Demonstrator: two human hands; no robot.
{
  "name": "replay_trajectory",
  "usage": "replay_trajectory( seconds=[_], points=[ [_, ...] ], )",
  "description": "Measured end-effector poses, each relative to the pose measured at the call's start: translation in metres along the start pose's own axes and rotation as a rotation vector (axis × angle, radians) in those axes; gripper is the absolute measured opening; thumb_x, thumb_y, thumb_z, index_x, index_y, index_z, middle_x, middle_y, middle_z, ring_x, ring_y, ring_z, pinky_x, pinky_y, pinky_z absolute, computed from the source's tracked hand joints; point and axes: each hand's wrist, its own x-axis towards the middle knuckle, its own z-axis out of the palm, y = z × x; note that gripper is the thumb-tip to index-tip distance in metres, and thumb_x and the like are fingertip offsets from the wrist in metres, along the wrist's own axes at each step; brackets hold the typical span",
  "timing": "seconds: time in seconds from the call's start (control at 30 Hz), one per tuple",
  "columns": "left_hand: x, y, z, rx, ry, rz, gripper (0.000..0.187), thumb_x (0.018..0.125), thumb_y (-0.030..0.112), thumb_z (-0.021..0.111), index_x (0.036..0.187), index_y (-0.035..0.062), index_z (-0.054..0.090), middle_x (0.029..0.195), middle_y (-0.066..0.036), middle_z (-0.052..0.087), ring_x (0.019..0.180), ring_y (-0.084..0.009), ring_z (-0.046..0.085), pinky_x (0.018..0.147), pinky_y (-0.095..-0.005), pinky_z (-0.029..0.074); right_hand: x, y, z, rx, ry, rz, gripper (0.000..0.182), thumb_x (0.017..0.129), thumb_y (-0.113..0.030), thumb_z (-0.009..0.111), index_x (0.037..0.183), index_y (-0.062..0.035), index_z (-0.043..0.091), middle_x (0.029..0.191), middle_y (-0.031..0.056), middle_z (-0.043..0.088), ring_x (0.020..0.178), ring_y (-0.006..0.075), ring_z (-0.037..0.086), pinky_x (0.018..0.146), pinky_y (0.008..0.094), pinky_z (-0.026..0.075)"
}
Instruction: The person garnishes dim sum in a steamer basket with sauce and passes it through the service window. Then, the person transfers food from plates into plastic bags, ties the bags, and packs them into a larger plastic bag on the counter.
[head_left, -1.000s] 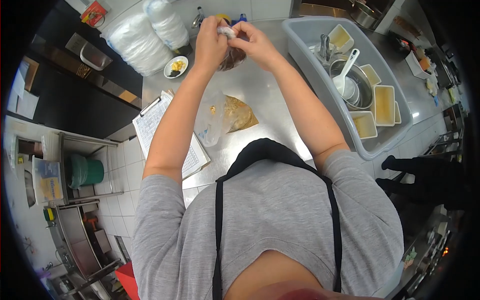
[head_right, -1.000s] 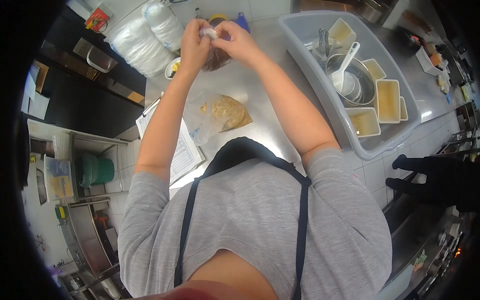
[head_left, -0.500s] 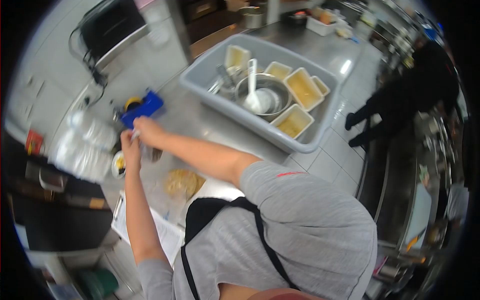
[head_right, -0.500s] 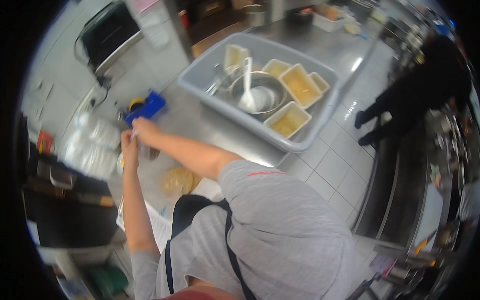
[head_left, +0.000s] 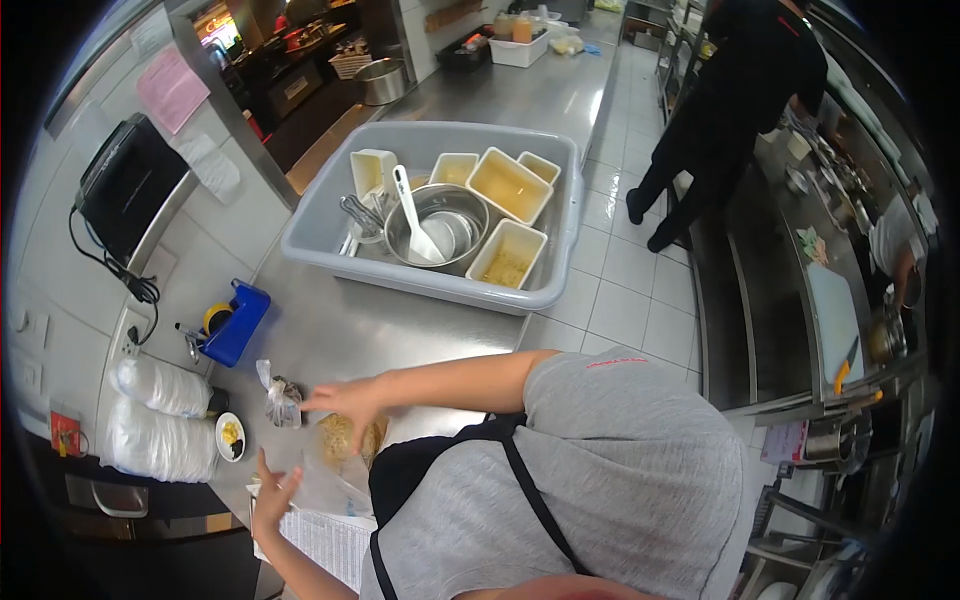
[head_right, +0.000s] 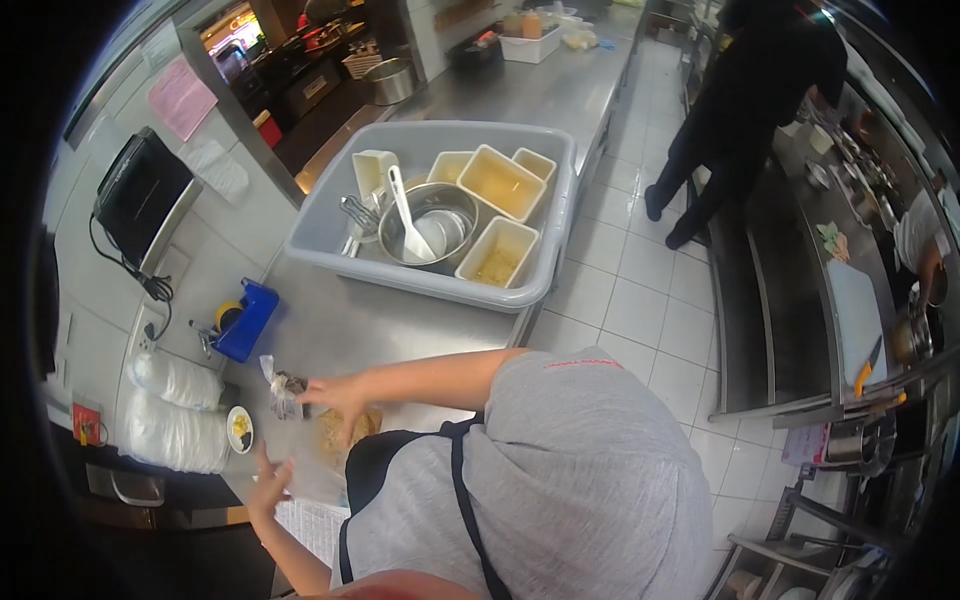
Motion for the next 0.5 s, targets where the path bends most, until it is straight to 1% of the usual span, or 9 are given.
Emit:
replay_trajectory(
  seconds=[0.13,0.17,0.23,0.27,0.33,0.37,0.4,0.47,0.5],
  points=[
    [0.017,-0.028,0.02,-0.2,-0.084,0.236,0.072,0.08,0.02,0.059,0.134,0.0104,0.013,0.09,-0.007,0.054,0.073,-0.0137,0.055,0.053,-0.0236,0.046,0.001,-0.029,0.024,0.007,-0.153,0.021,0.121,0.043,-0.038,0.081,0.136,-0.0082,0.009,0.126,0.0202,0.029,0.117,0.0347,0.031,0.094,0.0391,0.032],
    [0.017,-0.022,0.026,-0.5,-0.047,0.358,0.063,0.081,0.013,0.056,0.131,0.0098,0.018,0.086,-0.005,0.053,0.071,-0.0108,0.053,0.053,-0.023,0.045,0.004,-0.037,0.04,0.001,-0.13,0.038,0.121,0.043,-0.038,0.081,0.136,-0.0082,0.009,0.126,0.0202,0.029,0.117,0.0347,0.031,0.094,0.0391,0.032],
    [0.001,0.027,0.05,-1.047,0.163,0.55,0.047,0.082,0.004,0.052,0.123,0.0082,0.028,0.082,-0.002,0.052,0.072,-0.0085,0.05,0.059,-0.0214,0.044,0.007,-0.045,0.056,-0.085,0.343,-0.236,0.111,0.052,-0.028,0.078,0.136,-0.0091,0.008,0.123,0.0216,0.034,0.113,0.0332,0.039,0.089,0.0375,0.038],
    [-0.003,0.038,0.057,-1.038,0.151,0.562,0.047,0.082,0.004,0.052,0.123,0.0082,0.028,0.082,-0.002,0.052,0.072,-0.0085,0.05,0.059,-0.0214,0.044,0.009,-0.054,0.046,-0.095,0.357,-0.232,0.111,0.052,-0.028,0.078,0.136,-0.0091,0.008,0.123,0.0216,0.034,0.113,0.0332,0.039,0.089,0.0375,0.038],
    [-0.006,0.05,0.067,-1.001,0.258,0.744,0.046,0.082,0.003,0.051,0.122,0.0069,0.029,0.09,-0.003,0.051,0.077,-0.0085,0.05,0.066,-0.0194,0.042,0.01,-0.076,0.02,0.435,0.375,0.102,0.083,0.062,-0.012,0.069,0.132,-0.0073,0.024,0.108,0.0214,0.048,0.103,0.0301,0.05,0.083,0.0354,0.043],
    [-0.008,0.051,0.068,-0.876,0.363,0.844,0.052,0.08,0.013,0.058,0.122,0.0069,0.028,0.107,-0.006,0.047,0.092,-0.0129,0.047,0.076,-0.0248,0.04,0.029,-0.047,0.038,0.387,0.577,-0.103,0.048,0.068,-0.007,0.059,0.114,-0.0008,0.044,0.088,0.0197,0.059,0.084,0.0284,0.06,0.068,0.0358,0.049],
    [-0.01,0.052,0.069,-0.873,0.351,0.852,0.052,0.08,0.013,0.058,0.122,0.0069,0.028,0.107,-0.006,0.047,0.092,-0.0129,0.047,0.076,-0.0248,0.04,0.031,-0.046,0.029,0.38,0.589,-0.1,0.048,0.068,-0.007,0.059,0.114,-0.0008,0.044,0.088,0.0197,0.059,0.084,0.0284,0.06,0.068,0.0358,0.049],
    [-0.017,0.048,0.069,-0.712,0.711,1.027,0.061,0.077,0.027,0.062,0.125,0.0102,0.027,0.123,-0.008,0.038,0.106,-0.019,0.04,0.089,-0.0359,0.034,0.032,-0.051,0.007,0.612,0.394,0.465,0.031,0.073,-0.002,0.052,0.103,0.0037,0.047,0.069,0.0174,0.059,0.061,0.0248,0.063,0.05,0.0328,0.051],
    [-0.014,0.041,0.074,-0.673,0.766,0.956,0.074,0.071,0.035,0.065,0.127,0.0085,0.026,0.128,-0.009,0.034,0.109,-0.0237,0.035,0.092,-0.0399,0.029,0.035,-0.049,0.009,0.695,0.499,0.474,0.025,0.075,0.001,0.047,0.099,0.0052,0.049,0.06,0.0157,0.057,0.046,0.0197,0.059,0.038,0.029,0.048]
  ],
)
